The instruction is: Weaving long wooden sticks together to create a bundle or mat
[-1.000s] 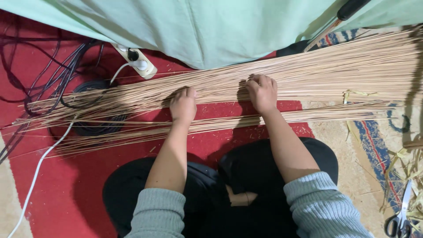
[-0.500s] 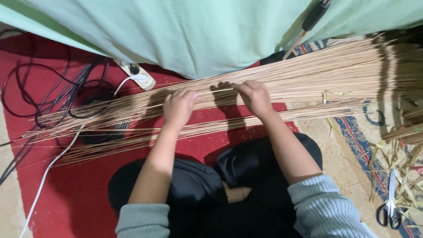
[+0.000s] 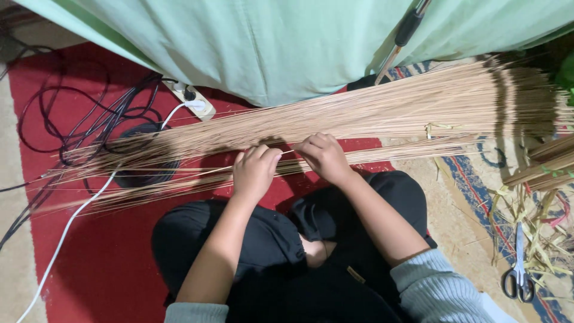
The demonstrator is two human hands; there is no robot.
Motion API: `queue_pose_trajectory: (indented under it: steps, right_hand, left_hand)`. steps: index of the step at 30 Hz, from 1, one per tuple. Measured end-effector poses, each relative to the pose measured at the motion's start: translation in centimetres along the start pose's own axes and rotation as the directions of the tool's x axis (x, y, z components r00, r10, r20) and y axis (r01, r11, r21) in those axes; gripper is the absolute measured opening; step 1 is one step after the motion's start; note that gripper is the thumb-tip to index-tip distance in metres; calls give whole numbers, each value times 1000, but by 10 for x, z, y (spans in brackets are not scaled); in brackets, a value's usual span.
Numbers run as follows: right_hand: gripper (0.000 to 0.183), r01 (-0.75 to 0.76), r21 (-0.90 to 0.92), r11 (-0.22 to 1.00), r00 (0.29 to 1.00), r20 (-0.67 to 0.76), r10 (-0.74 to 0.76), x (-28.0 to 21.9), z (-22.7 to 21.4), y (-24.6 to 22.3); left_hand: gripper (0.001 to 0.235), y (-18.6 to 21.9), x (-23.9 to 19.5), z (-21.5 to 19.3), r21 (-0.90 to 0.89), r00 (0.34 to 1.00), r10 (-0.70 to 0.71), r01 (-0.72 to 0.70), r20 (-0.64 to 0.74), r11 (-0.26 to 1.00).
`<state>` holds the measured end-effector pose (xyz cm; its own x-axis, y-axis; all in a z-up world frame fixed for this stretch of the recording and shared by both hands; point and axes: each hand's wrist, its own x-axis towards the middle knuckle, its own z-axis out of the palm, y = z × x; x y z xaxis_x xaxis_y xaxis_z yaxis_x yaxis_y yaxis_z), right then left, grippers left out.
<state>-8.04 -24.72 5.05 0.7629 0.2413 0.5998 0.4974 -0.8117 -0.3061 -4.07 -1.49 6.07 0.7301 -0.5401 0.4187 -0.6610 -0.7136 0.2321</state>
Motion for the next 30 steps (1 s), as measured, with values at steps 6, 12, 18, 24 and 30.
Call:
queue_pose_trajectory:
  steps: [6, 12, 18, 24, 30]
  right_hand:
    - [5, -77, 4, 997, 996, -46, 77, -20, -8, 16]
    - [10, -85, 2, 996, 994, -69, 85, -31, 12, 12]
    - [14, -43, 114, 993, 994, -99, 54, -22, 16, 1]
    - [14, -4, 23, 1000, 996, -89, 6, -23, 13, 9]
    - [8, 4, 29, 1000, 997, -77, -2, -11, -1, 6]
  left_hand:
    - [9, -14, -7, 18, -114, 999, -25, 21, -29, 993]
    - [11, -1, 0, 31, -84, 995, 68, -74, -74, 994]
    - [10, 4, 5, 24, -82, 976, 123, -139, -178, 987]
    - [10, -3, 8, 26, -78, 979, 120, -134, -168, 988]
    - [9, -8, 10, 27, -89, 978, 114, -131, -173, 987]
